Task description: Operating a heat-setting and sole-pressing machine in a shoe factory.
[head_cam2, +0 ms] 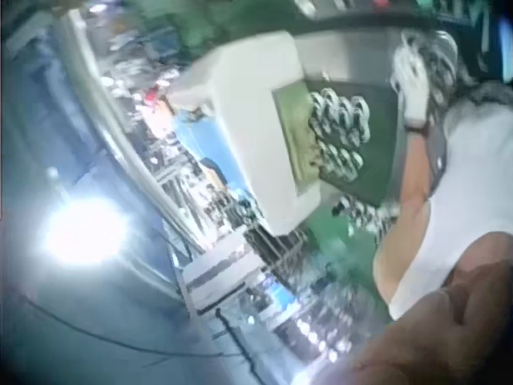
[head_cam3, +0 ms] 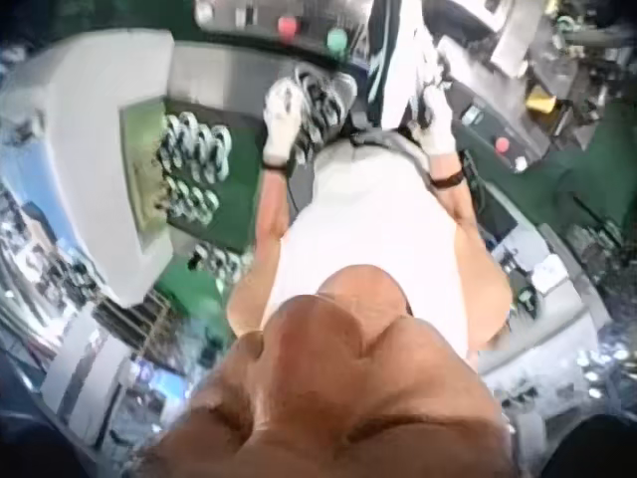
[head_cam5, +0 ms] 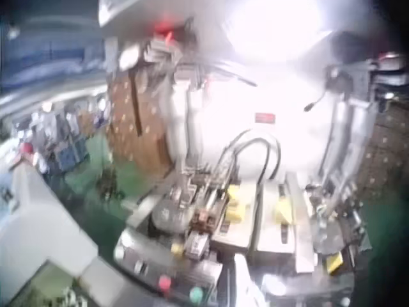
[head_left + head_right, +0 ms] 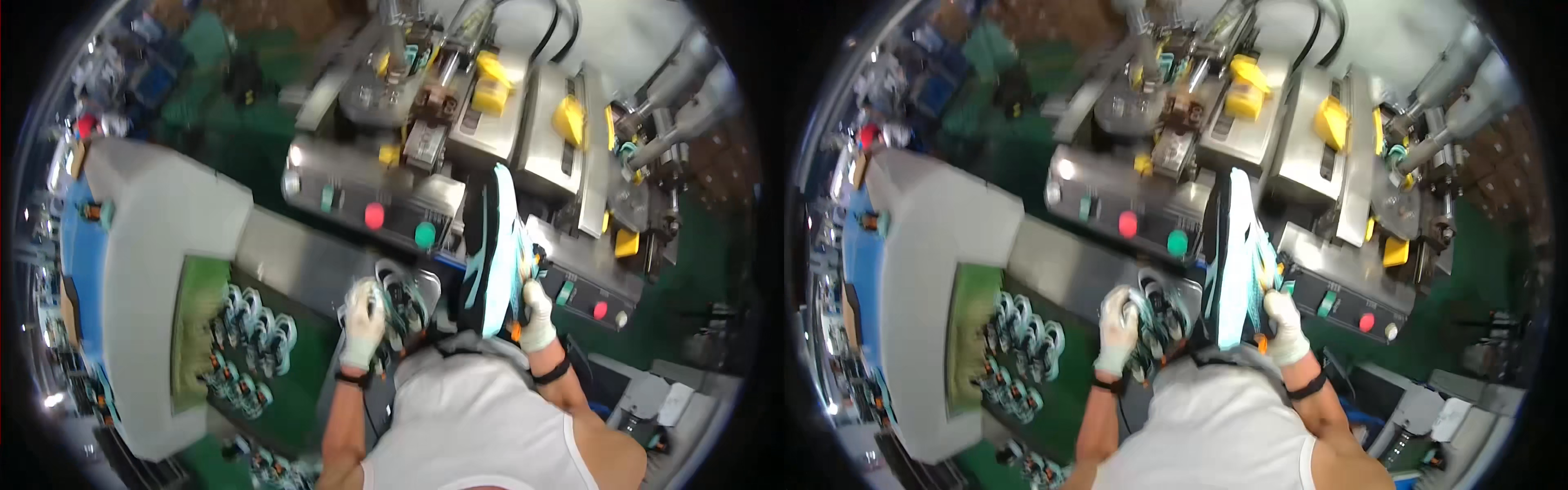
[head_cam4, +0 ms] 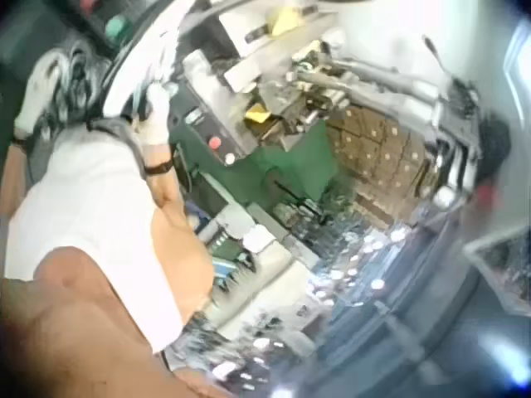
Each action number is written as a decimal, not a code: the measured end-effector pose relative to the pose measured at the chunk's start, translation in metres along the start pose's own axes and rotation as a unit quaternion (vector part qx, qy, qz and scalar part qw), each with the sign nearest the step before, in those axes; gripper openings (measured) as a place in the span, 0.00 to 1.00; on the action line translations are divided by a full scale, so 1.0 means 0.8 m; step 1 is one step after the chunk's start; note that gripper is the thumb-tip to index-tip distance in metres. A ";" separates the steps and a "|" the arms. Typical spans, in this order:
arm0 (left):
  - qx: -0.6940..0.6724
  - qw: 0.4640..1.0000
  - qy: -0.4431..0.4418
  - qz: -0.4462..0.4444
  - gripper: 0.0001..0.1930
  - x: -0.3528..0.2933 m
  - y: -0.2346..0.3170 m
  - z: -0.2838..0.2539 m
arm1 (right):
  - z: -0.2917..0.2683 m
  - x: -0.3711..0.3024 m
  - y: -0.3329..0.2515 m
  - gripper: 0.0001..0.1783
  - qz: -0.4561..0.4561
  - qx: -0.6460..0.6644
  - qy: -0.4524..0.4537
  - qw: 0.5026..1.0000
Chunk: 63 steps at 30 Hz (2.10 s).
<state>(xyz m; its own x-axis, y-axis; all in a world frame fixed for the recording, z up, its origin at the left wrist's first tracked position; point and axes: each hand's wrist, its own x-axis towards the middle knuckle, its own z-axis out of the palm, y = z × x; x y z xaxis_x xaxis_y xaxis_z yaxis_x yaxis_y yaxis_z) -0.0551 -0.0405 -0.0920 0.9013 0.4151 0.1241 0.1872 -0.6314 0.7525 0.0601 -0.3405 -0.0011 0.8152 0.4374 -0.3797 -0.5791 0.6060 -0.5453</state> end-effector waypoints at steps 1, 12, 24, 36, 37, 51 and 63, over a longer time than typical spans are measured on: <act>0.025 1.000 0.015 0.012 0.20 -0.006 -0.018 -0.001 | -0.010 0.004 0.003 0.35 0.010 0.013 -0.030 0.999; 0.062 0.992 -0.106 -0.038 0.38 -0.110 -0.133 0.030 | 0.026 0.004 0.056 0.37 0.016 -0.033 -0.004 0.999; -0.230 0.970 -0.008 0.084 0.36 0.236 0.090 -0.060 | 0.055 0.043 0.006 0.36 -0.044 0.048 -0.083 0.994; 0.155 0.960 -0.233 -0.003 0.38 0.622 -0.037 0.084 | 0.021 0.018 -0.039 0.53 -0.106 -0.018 -0.050 0.993; 0.197 0.947 -0.253 0.023 0.36 0.620 0.014 0.120 | 0.012 0.018 -0.043 0.53 -0.118 -0.023 -0.005 0.993; -0.221 0.961 -0.146 -0.082 0.25 0.455 0.041 -0.079 | 0.158 0.175 -0.071 0.34 -0.111 -0.138 -0.015 0.984; -0.177 0.922 0.058 -0.339 0.30 -0.026 -0.050 -0.187 | 0.163 0.741 0.021 0.17 -0.168 -0.738 0.312 0.574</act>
<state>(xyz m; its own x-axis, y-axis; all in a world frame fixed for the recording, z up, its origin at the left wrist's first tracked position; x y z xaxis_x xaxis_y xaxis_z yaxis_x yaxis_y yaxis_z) -0.1401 0.0740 -0.0275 0.5724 0.7160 -0.3996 0.5339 0.0445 0.8444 0.5327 0.0159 -0.1377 0.9898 -0.1419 -0.0101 -0.1256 -0.8381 -0.5308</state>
